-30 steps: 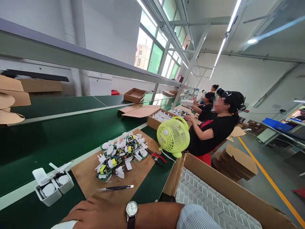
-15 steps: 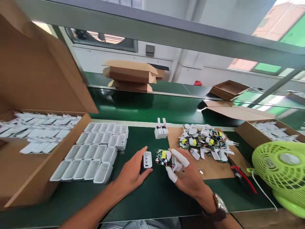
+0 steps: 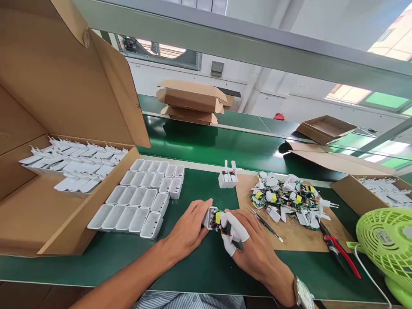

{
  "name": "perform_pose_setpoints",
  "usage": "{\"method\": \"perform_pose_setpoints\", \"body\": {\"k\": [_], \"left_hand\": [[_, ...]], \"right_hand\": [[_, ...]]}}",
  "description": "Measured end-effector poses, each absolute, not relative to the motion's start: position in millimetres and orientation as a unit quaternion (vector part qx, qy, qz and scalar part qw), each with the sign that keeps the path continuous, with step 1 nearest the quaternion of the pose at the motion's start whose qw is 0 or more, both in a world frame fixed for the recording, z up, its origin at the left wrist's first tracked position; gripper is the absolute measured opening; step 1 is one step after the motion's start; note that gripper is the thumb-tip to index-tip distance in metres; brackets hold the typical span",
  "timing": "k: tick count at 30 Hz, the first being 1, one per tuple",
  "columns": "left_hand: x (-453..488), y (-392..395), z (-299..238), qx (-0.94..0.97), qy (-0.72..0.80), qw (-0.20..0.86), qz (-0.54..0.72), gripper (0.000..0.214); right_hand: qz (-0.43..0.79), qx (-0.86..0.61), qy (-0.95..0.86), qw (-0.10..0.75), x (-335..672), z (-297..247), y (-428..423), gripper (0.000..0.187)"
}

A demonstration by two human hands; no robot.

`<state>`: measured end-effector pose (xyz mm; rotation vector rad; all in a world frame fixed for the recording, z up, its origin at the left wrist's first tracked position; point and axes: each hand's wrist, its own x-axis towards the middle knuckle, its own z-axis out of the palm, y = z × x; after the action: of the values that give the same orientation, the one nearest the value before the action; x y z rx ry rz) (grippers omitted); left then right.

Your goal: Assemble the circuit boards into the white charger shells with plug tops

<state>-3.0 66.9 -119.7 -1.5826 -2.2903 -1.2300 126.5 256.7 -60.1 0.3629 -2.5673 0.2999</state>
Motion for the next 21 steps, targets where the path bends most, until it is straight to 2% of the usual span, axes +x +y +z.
{"method": "perform_pose_setpoints", "body": {"k": [11, 21], "left_hand": [[-2.1, 66.9, -117.2, -0.52, -0.754, 0.058, -0.396, 0.073], [-2.8, 69.2, -120.3, -0.52, -0.75, 0.067, -0.403, 0.071]], "right_hand": [[0.07, 0.148, -0.955, 0.248, 121.8, -53.5, 253.4, 0.084], [0.083, 0.148, -0.962, 0.215, 118.9, -52.6, 253.4, 0.077]]}}
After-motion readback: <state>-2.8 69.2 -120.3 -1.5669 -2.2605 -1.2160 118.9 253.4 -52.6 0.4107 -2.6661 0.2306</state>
